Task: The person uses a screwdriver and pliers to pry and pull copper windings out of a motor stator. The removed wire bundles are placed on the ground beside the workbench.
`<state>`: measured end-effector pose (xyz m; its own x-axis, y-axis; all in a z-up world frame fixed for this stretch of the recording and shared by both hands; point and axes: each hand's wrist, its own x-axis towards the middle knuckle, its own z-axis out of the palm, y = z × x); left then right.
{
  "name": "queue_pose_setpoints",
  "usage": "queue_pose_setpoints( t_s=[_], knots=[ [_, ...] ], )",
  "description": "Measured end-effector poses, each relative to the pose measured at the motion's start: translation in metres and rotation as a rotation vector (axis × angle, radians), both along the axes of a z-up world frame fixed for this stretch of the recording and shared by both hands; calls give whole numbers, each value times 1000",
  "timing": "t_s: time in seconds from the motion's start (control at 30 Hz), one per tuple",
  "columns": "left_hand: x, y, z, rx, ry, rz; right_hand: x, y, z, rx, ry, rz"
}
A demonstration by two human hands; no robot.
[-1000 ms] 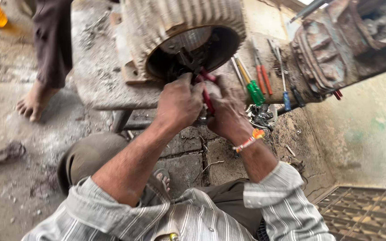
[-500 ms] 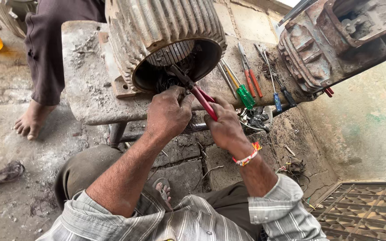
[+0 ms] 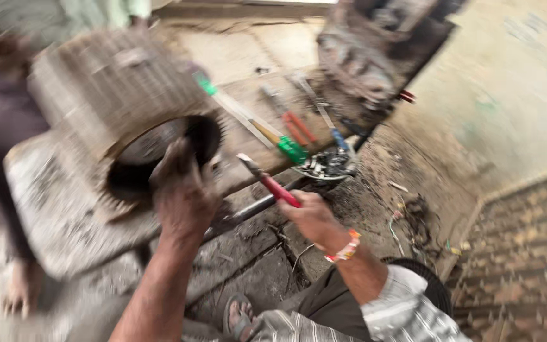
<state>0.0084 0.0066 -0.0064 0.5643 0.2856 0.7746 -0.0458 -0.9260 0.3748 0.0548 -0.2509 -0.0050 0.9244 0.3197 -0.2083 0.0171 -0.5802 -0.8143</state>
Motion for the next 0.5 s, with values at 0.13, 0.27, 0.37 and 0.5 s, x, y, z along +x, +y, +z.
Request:
queue_pose_setpoints(
  t_s=[0.13,0.27,0.37,0.5],
  knots=[
    [7,-8,-7,121,89,27,26,32,0,-317,-707,71],
    [9,3,-14,46,269,16,54,61,-2,-431,-576,211],
    [11,15,-15,62,270,13,69,65,-12,-271,-996,226],
    [11,15,-19,171,235,67,98,43,-28,-556,-1124,106]
  ],
)
